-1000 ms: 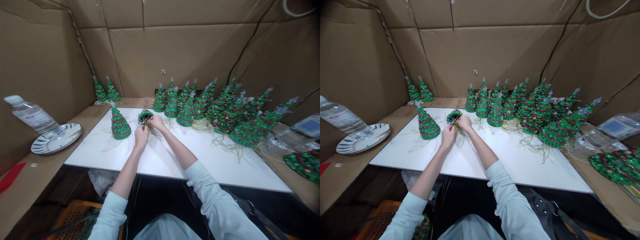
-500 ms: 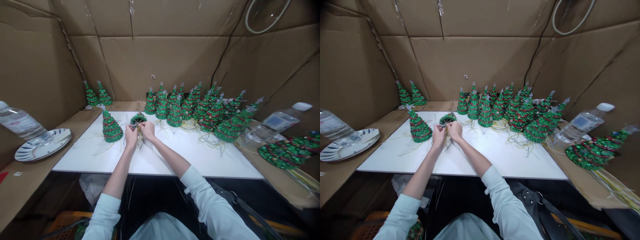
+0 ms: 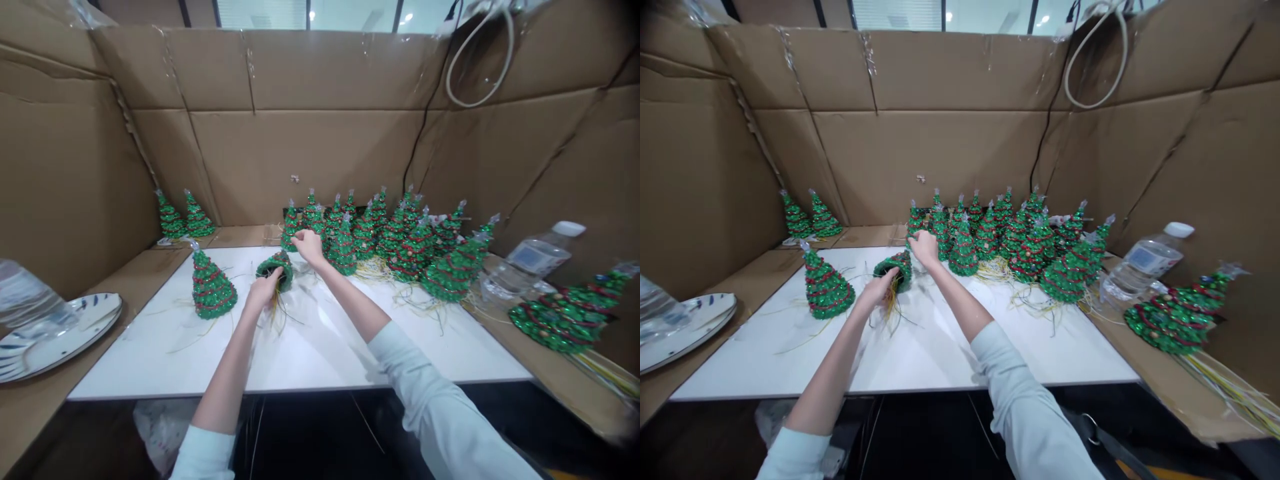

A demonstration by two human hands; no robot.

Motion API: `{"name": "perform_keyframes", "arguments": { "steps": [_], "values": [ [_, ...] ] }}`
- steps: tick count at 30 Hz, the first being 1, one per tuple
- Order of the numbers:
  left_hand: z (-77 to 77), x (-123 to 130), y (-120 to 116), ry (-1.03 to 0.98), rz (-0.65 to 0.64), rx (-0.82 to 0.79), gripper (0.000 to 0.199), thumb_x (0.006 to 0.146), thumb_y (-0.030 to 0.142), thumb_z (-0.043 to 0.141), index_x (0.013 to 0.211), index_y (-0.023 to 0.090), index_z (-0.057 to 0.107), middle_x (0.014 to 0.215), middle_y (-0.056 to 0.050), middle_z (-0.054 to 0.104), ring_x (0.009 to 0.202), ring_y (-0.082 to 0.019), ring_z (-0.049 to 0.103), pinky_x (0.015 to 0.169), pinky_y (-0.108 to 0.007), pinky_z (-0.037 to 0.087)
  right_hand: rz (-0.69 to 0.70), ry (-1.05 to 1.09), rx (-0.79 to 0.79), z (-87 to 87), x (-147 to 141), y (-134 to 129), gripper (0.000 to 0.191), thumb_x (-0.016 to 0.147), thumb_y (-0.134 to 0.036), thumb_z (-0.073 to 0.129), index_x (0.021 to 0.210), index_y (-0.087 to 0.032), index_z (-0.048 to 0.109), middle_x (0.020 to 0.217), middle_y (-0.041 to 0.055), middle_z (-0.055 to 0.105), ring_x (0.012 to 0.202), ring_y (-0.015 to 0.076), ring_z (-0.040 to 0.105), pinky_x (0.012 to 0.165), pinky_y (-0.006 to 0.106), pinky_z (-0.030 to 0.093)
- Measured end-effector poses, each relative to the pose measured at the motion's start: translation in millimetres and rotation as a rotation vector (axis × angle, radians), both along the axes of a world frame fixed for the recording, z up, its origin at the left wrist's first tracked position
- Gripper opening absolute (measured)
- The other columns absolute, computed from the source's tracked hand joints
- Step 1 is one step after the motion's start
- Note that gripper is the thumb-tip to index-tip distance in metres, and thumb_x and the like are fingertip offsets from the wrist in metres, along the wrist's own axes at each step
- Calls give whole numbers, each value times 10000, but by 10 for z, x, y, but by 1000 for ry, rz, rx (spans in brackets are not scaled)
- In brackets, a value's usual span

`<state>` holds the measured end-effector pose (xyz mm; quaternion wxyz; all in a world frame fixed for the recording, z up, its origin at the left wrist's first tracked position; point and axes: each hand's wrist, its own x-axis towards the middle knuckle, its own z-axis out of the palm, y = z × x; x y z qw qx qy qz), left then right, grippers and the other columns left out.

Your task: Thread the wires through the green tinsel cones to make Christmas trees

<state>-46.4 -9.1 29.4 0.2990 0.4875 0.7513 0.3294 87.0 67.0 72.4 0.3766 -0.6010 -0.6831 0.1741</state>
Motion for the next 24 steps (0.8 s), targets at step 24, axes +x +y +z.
{"name": "perform_keyframes", "arguments": {
  "steps": [24],
  "values": [
    [-421,274,282,-23,-223,127,252,755,91,424,952,93,582,826,-163,655,771,-218,617,687,-293,433,-77,85,172,-369,-833,2047,553,802,-278,517,1273,-63,323,1253,212,435,1164,286,447,942,359,348]
  ]
}}
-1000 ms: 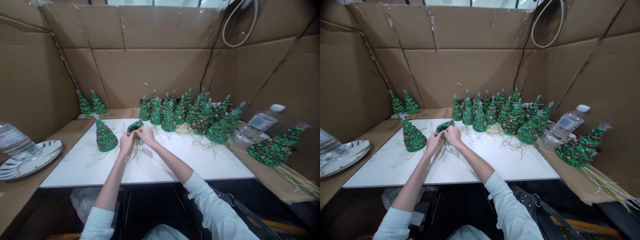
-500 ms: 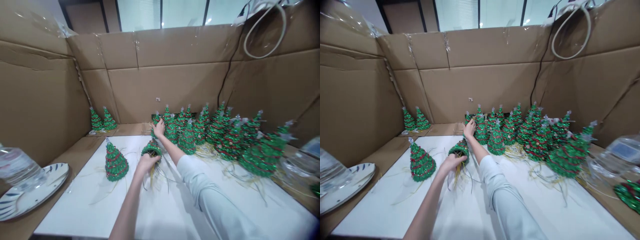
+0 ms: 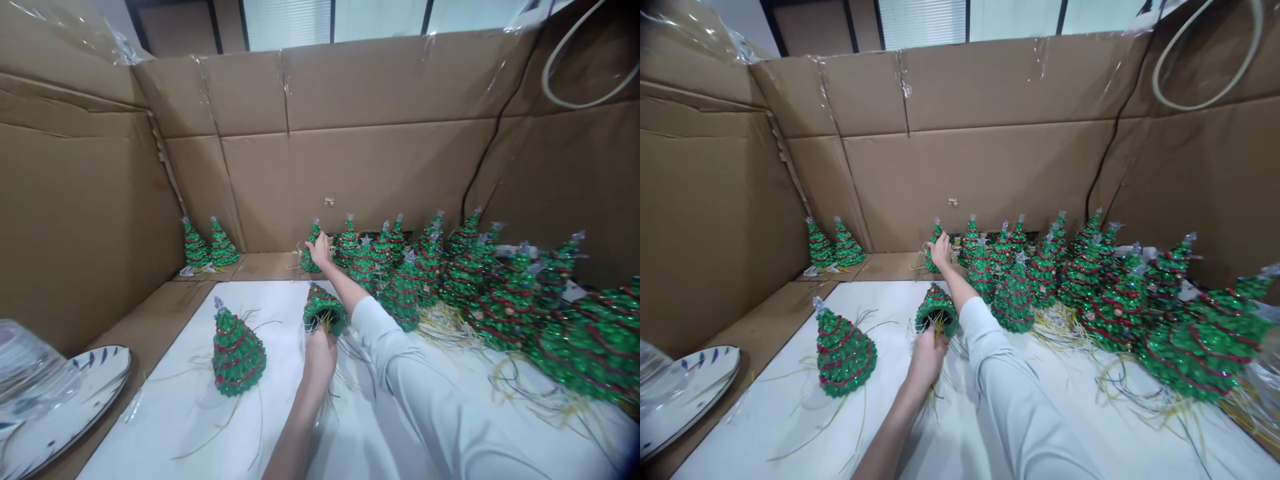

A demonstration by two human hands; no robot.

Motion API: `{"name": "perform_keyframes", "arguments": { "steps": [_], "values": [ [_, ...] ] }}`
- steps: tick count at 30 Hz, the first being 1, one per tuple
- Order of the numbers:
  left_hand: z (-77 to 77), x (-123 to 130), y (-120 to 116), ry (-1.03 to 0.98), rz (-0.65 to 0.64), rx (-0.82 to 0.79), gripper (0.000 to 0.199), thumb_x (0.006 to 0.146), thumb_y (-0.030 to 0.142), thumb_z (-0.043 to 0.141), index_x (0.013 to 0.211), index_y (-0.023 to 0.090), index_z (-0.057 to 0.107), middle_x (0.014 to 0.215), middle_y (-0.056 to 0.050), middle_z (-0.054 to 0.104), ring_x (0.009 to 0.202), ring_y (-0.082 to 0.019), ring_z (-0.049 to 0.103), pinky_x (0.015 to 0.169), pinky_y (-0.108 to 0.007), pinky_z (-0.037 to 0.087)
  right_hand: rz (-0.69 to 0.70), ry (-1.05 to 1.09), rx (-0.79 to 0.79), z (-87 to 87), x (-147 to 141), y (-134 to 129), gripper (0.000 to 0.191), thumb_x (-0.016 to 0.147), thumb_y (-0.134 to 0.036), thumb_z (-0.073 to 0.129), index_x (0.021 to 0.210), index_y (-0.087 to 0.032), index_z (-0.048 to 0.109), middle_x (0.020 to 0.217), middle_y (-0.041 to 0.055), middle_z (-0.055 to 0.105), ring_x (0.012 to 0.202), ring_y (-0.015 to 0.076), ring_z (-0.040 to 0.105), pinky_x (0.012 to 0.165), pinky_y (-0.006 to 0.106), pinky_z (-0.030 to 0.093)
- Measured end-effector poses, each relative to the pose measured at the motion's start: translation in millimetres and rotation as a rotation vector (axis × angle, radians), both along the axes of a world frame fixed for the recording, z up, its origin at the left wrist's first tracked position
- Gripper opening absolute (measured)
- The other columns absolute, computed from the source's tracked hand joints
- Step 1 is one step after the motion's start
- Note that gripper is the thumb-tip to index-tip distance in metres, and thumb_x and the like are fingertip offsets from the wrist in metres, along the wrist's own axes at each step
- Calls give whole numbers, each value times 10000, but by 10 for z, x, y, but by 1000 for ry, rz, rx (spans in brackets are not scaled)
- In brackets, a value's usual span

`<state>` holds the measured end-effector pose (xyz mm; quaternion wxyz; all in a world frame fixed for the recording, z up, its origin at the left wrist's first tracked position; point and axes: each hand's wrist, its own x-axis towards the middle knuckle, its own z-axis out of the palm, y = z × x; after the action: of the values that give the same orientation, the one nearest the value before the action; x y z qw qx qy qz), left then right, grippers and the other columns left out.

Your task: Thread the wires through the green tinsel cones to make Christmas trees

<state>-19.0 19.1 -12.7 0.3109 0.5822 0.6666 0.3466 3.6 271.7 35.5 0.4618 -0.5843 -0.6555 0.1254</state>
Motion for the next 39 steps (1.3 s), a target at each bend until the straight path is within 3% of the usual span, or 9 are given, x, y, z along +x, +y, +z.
{"name": "perform_keyframes", "arguments": {
  "steps": [7,13,16,18,20,23,26,31,39],
  "values": [
    [-105,-33,89,-362,-109,33,161,751,79,408,807,129,551,722,-84,639,634,-152,598,627,-264,469,134,-129,-162,179,150,-63,511,743,-279,608,1183,-90,431,1182,189,528,1079,244,526,886,336,400],
    [-58,-64,33,-527,-102,20,128,769,117,449,814,116,569,665,-49,622,595,-125,588,613,-246,480,281,-215,-277,555,484,-402,218,672,-209,655,873,-130,622,788,48,671,748,179,622,719,252,455],
    [-153,-60,37,-581,-155,30,122,768,156,492,824,103,586,681,-57,630,609,-121,594,626,-246,481,325,-253,-210,734,690,-696,187,681,-187,633,865,-158,651,861,40,673,881,187,606,818,252,431],
    [-223,-55,55,-621,-188,41,130,761,164,511,837,100,593,700,-62,638,629,-121,602,642,-248,482,275,-366,-27,838,855,-899,214,721,-169,580,924,-171,649,1053,72,626,1055,212,533,946,311,362],
    [-260,-55,79,-660,-218,32,140,747,162,530,852,97,595,716,-62,640,639,-120,602,656,-251,484,96,-515,127,910,1026,-1069,298,726,-163,576,1022,-160,614,1244,127,495,1175,268,427,1010,426,280],
    [-226,-72,111,-717,-214,30,142,727,146,549,852,96,592,704,-52,637,644,-114,601,684,-252,484,-60,-633,-46,942,1232,-1207,485,657,-142,655,1127,-144,535,1281,191,398,1180,354,395,931,500,339],
    [-122,-105,116,-768,-100,12,137,689,123,574,822,94,584,654,-29,626,604,-114,595,702,-276,491,-2,-620,-192,902,1328,-1210,555,651,-99,651,1173,-154,468,1174,180,460,1051,323,515,827,409,430],
    [15,-124,63,-821,-28,-60,160,680,105,590,838,84,590,724,-73,661,658,-133,624,761,-303,492,46,-572,-115,844,1292,-1070,459,670,-60,598,1099,-172,480,1103,129,502,981,277,570,823,348,445],
    [45,-59,80,-819,-1,-128,117,688,26,570,776,101,593,672,-59,653,630,-129,624,730,-273,490,50,-529,-176,927,1254,-934,442,628,-39,608,1038,-173,512,1089,126,530,974,270,583,823,346,462]
  ]
}}
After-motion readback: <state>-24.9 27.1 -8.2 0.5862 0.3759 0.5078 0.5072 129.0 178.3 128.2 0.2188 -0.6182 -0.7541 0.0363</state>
